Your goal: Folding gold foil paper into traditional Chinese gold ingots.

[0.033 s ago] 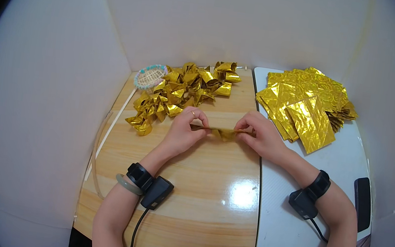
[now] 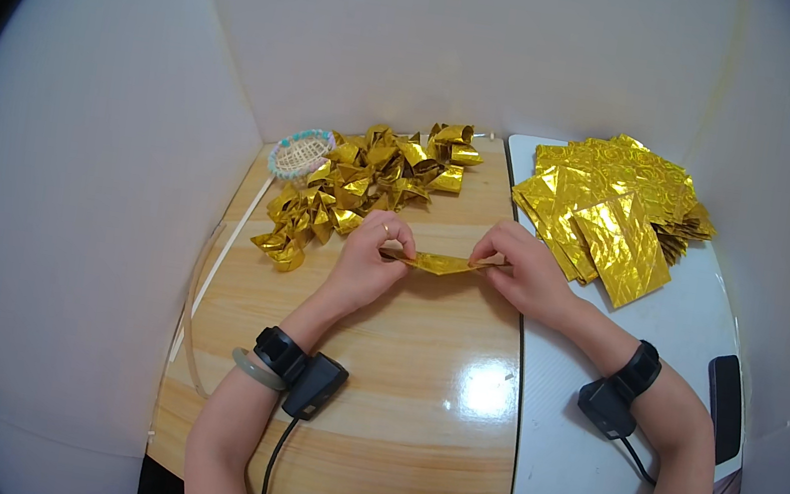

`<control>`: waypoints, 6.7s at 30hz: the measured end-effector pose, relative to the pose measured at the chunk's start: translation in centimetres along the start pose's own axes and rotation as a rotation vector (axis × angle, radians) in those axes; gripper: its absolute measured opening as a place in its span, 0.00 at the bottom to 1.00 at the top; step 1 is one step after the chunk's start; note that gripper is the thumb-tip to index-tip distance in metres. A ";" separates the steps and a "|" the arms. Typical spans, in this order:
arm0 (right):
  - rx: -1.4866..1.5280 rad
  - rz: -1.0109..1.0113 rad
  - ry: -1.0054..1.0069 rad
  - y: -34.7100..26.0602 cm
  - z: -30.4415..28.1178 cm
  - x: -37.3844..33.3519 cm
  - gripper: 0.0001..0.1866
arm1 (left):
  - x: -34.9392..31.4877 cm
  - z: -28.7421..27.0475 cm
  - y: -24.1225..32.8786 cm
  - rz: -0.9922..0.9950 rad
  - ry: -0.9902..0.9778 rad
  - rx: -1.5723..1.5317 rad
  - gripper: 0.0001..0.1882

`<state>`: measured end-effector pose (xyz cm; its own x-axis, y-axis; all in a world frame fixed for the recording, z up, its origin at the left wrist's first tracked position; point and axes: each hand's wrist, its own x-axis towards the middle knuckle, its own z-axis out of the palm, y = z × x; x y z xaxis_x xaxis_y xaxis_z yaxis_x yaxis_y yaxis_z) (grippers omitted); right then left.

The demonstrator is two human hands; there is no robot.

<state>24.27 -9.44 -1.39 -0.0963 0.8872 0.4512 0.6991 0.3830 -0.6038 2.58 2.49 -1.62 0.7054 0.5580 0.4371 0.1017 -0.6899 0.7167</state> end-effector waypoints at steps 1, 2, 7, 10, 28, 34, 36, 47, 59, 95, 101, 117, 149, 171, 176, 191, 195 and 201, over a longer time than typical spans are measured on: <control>-0.129 -0.159 0.017 0.0 -0.2 0.1 0.12 | 0.0 -0.1 0.1 0.059 0.017 0.032 0.09; -0.129 -0.160 0.017 -0.1 -0.3 0.2 0.12 | 0.1 -0.2 0.2 0.118 0.035 0.063 0.09; -0.191 -0.137 -0.028 0.8 0.1 0.0 0.10 | -0.1 0.0 0.3 0.107 -0.185 0.140 0.09; -0.257 -0.073 -0.009 0.5 -0.2 -0.1 0.09 | -0.2 -0.3 -0.4 0.082 -0.266 0.137 0.07; -0.349 -0.022 0.021 0.3 -0.3 -0.2 0.09 | -0.3 0.1 0.5 0.037 -0.273 0.103 0.11; -0.327 -0.131 0.001 0.6 -0.1 -0.2 0.10 | -0.2 0.0 0.2 0.078 -0.325 0.058 0.07; -0.290 -0.165 -0.010 0.6 0.0 -0.1 0.10 | -0.2 0.0 0.2 0.087 -0.356 0.037 0.07; -0.086 -0.135 -0.246 -0.2 -0.9 -0.1 0.13 | -0.3 0.0 1.0 -0.033 -0.391 -0.053 0.17; -0.119 -0.242 -0.228 0.1 -0.7 -0.1 0.16 | -0.4 0.1 0.9 -0.103 -0.331 -0.150 0.10; -0.156 -0.104 -0.112 0.0 -0.3 -0.1 0.08 | -0.4 0.1 -0.8 0.012 -0.183 -0.231 0.09; -0.089 -0.129 -0.153 1.4 -0.4 -0.1 0.12 | -0.3 -0.2 0.1 0.022 -0.397 -0.151 0.10; -0.044 0.017 -0.089 0.8 -0.2 -0.1 0.26 | -0.3 0.2 0.2 0.052 -0.222 0.015 0.23; 0.028 -0.190 -0.298 -1.3 -0.4 -0.3 0.16 | 0.2 -0.3 1.1 0.079 -0.531 0.036 0.34; -0.155 -0.096 -0.267 -0.9 -0.7 -0.2 0.21 | -0.3 -0.5 1.4 0.136 -0.407 0.168 0.20; -0.136 -0.088 -0.278 -0.6 -1.1 -0.1 0.19 | -0.3 -0.6 1.2 0.114 -0.442 0.167 0.22; -0.169 -0.110 -0.145 0.0 -0.4 -0.3 0.09 | -0.4 -0.1 1.9 -0.073 -0.325 -0.012 0.20; -0.159 -0.040 -0.117 -0.2 -0.1 -0.3 0.09 | -0.2 -0.1 0.8 -0.115 -0.309 0.002 0.17; 0.126 0.137 -0.130 0.0 0.0 0.1 0.15 | 0.0 0.7 0.4 -0.338 -0.181 -0.188 0.11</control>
<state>24.24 -9.38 -1.35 -0.1023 0.9557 0.2760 0.6187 0.2784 -0.7346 3.15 1.88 -1.74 0.7674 0.6373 0.0699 0.2310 -0.3765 0.8972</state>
